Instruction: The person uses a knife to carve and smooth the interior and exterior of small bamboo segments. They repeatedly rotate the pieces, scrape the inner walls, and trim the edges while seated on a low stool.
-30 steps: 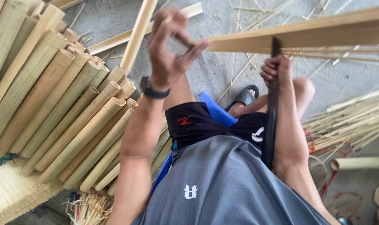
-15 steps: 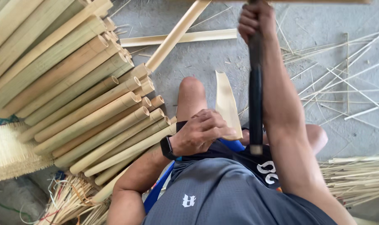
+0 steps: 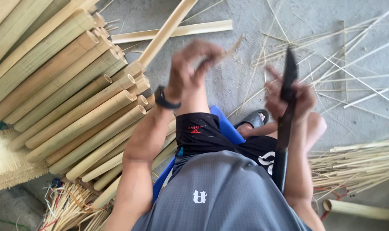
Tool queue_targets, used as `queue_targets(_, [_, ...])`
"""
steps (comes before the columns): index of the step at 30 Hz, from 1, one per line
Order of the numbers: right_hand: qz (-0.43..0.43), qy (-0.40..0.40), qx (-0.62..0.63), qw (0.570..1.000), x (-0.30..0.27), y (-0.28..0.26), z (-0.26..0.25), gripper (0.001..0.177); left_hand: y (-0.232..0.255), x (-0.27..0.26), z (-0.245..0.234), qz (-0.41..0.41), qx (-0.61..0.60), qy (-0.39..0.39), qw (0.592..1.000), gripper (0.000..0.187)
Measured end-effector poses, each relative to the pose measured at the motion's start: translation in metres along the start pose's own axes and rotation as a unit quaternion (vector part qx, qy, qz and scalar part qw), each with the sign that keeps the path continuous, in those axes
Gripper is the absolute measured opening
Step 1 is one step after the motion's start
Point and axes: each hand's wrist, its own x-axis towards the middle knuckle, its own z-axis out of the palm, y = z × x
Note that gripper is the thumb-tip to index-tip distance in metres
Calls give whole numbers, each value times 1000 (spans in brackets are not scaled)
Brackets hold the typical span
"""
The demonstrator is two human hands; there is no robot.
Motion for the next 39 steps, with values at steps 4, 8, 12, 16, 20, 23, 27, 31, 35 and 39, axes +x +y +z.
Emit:
queue_targets(4, [117, 123, -44, 985, -51, 44, -26, 73, -24, 36, 7, -7, -55, -4, 998, 13])
queue_targets(8, [-19, 137, -43, 989, -81, 23, -31, 72, -25, 51, 11, -6, -95, -49, 994, 12])
queue_targets(12, [-72, 39, -89, 993, -92, 18, -2, 73, -14, 47, 23, -2, -105, -28, 994, 14])
queue_targets(16, [-83, 84, -174, 978, -90, 20, 26, 79, -7, 37, 52, 0, -120, -30, 992, 13])
queue_targets(20, [-164, 12, -257, 952, -81, 4, 54, 75, 8, 27, 81, 16, -106, -34, 994, 12])
queue_targets(23, [-192, 7, -280, 941, -64, 4, 74, 92, 25, 17, 90, 8, -107, -33, 994, 19])
queue_targets(27, [-215, 18, -317, 924, -49, 15, 81, 99, 41, 9, 96, 6, -66, -22, 998, 24])
queue_targets(31, [-220, 32, -347, 911, -45, 19, 76, 101, 50, 12, 96, 14, -27, -38, 999, 24])
queue_targets(35, [-213, 50, -352, 910, -43, 20, 75, 101, 53, 17, 94, 24, -25, -42, 999, 21])
queue_targets(39, [-214, 44, -342, 914, -42, 22, 77, 99, 52, 18, 92, 22, -36, -51, 998, 21])
